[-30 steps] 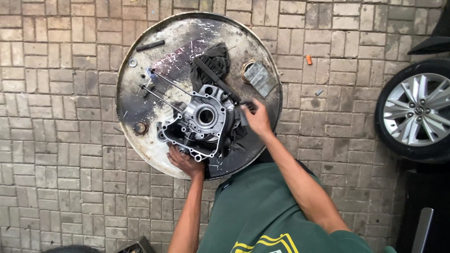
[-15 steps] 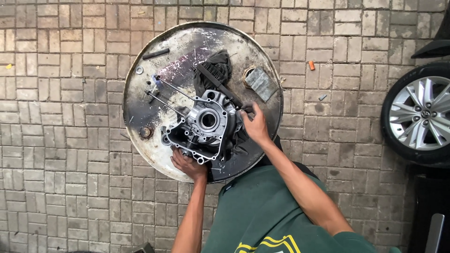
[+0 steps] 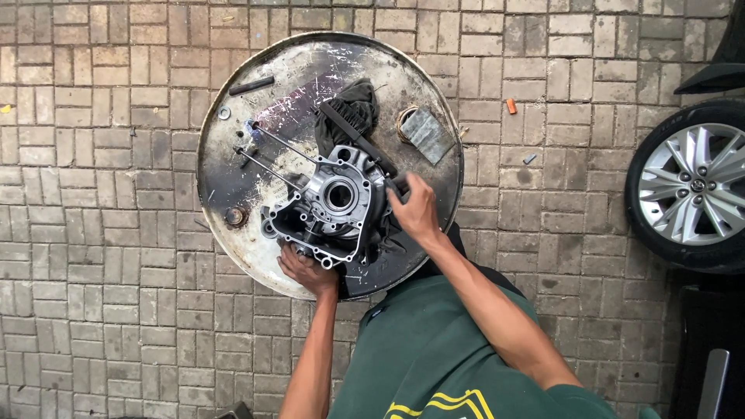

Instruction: Cleaning the mating surfaces of a motorcycle engine crankcase using an abrasive pad or cloth to remove residue.

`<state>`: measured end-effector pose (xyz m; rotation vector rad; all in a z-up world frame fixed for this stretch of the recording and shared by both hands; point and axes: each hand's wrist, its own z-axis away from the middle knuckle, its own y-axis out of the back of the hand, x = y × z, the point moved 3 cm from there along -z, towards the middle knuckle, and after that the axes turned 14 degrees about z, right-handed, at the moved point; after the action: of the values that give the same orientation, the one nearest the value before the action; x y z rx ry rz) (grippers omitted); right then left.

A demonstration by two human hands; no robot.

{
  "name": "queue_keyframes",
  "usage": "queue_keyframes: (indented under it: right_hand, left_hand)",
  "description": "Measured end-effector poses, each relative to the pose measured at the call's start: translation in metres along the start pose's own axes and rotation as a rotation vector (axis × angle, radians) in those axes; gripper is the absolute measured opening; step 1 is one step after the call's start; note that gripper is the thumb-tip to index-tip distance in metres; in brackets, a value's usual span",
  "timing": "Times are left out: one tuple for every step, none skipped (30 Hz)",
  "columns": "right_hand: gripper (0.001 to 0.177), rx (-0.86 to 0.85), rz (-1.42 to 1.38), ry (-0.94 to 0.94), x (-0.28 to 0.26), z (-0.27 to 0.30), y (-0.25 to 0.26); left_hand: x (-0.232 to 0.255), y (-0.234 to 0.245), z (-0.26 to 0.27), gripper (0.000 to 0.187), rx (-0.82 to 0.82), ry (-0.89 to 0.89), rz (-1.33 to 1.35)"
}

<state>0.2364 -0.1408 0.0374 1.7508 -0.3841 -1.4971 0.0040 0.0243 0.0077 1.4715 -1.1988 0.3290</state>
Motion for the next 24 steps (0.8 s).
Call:
queue_keyframes:
  right_hand:
    - [0.020, -0.001, -0.002, 0.001, -0.004, 0.003, 0.002]
    - [0.019, -0.019, -0.003, 0.004, -0.008, 0.007, 0.004]
    - [0.019, -0.037, -0.005, 0.008, -0.011, 0.011, 0.007]
    - [0.019, -0.036, -0.002, 0.006, -0.013, 0.014, 0.011]
    - [0.021, -0.063, -0.041, -0.008, -0.015, 0.018, 0.015]
    - [0.024, -0.091, -0.080, -0.021, -0.018, 0.022, 0.017]
    - [0.024, -0.091, -0.079, -0.022, -0.023, 0.024, 0.022]
    - [0.027, -0.102, -0.113, -0.046, -0.029, 0.028, 0.024]
    - [0.030, -0.113, -0.148, -0.069, -0.034, 0.031, 0.027]
    - [0.030, -0.111, -0.149, -0.076, -0.036, 0.030, 0.027]
    - [0.031, -0.095, -0.165, -0.097, -0.038, 0.029, 0.027]
    - [0.033, -0.084, -0.180, -0.118, -0.039, 0.029, 0.026]
    - [0.033, -0.086, -0.181, -0.123, -0.038, 0.026, 0.023]
    - [0.032, -0.074, -0.188, -0.113, -0.036, 0.024, 0.020]
    - [0.032, -0.063, -0.195, -0.102, -0.036, 0.022, 0.017]
    - [0.032, -0.064, -0.197, -0.101, -0.035, 0.026, 0.018]
    - [0.033, -0.077, -0.165, -0.094, -0.035, 0.030, 0.019]
    - [0.033, -0.088, -0.131, -0.091, -0.034, 0.034, 0.020]
    - [0.033, -0.088, -0.132, -0.094, -0.033, 0.041, 0.021]
    - [0.034, -0.097, -0.097, -0.086, -0.032, 0.047, 0.021]
    - [0.035, -0.106, -0.063, -0.077, -0.031, 0.053, 0.022]
    - [0.035, -0.099, -0.059, -0.080, -0.042, 0.050, 0.031]
    - [0.034, -0.104, -0.074, -0.087, -0.052, 0.047, 0.039]
    - [0.034, -0.114, -0.092, -0.091, -0.064, 0.045, 0.046]
  left_hand:
    - [-0.002, 0.000, 0.001, 0.073, 0.001, 0.000, -0.001]
    - [-0.004, -0.001, 0.002, 0.073, 0.000, 0.003, 0.007]
    - [-0.005, -0.002, 0.003, 0.073, -0.001, 0.007, 0.015]
    - [-0.004, -0.001, 0.003, 0.073, -0.004, 0.008, 0.018]
    - [-0.003, 0.000, 0.003, 0.072, -0.010, 0.005, 0.011]
    - [-0.002, 0.002, 0.002, 0.071, -0.015, 0.002, 0.002]
    - [-0.003, -0.001, 0.004, 0.071, -0.016, 0.004, 0.003]
    - [-0.005, -0.001, 0.004, 0.071, -0.012, 0.003, 0.007]
    - [-0.007, -0.002, 0.005, 0.072, -0.009, 0.003, 0.012]
    - [-0.008, -0.001, 0.004, 0.072, -0.015, 0.001, 0.011]
    - [-0.009, 0.001, 0.003, 0.072, -0.016, 0.001, 0.013]
    - [-0.010, 0.003, 0.004, 0.072, -0.015, 0.003, 0.014]
    - [-0.005, 0.001, 0.002, 0.072, -0.019, 0.004, 0.010]
    - [0.000, 0.001, 0.002, 0.073, -0.013, 0.012, 0.018]
    - [0.004, 0.002, 0.001, 0.075, -0.007, 0.019, 0.026]
    - [0.000, 0.002, 0.002, 0.075, -0.005, 0.018, 0.024]
    - [-0.004, 0.002, 0.003, 0.074, -0.008, 0.022, 0.018]
    - [-0.008, 0.003, 0.004, 0.073, -0.016, 0.026, 0.014]
    - [-0.007, 0.003, 0.005, 0.073, -0.019, 0.026, 0.013]
    - [-0.006, 0.002, 0.004, 0.075, -0.011, 0.024, 0.020]
    - [-0.005, 0.002, 0.003, 0.077, -0.004, 0.023, 0.028]
    - [-0.005, 0.001, 0.003, 0.077, -0.008, 0.021, 0.034]
    - [-0.006, 0.001, 0.002, 0.078, -0.010, 0.018, 0.032]
    - [-0.008, 0.002, 0.002, 0.080, -0.009, 0.016, 0.025]
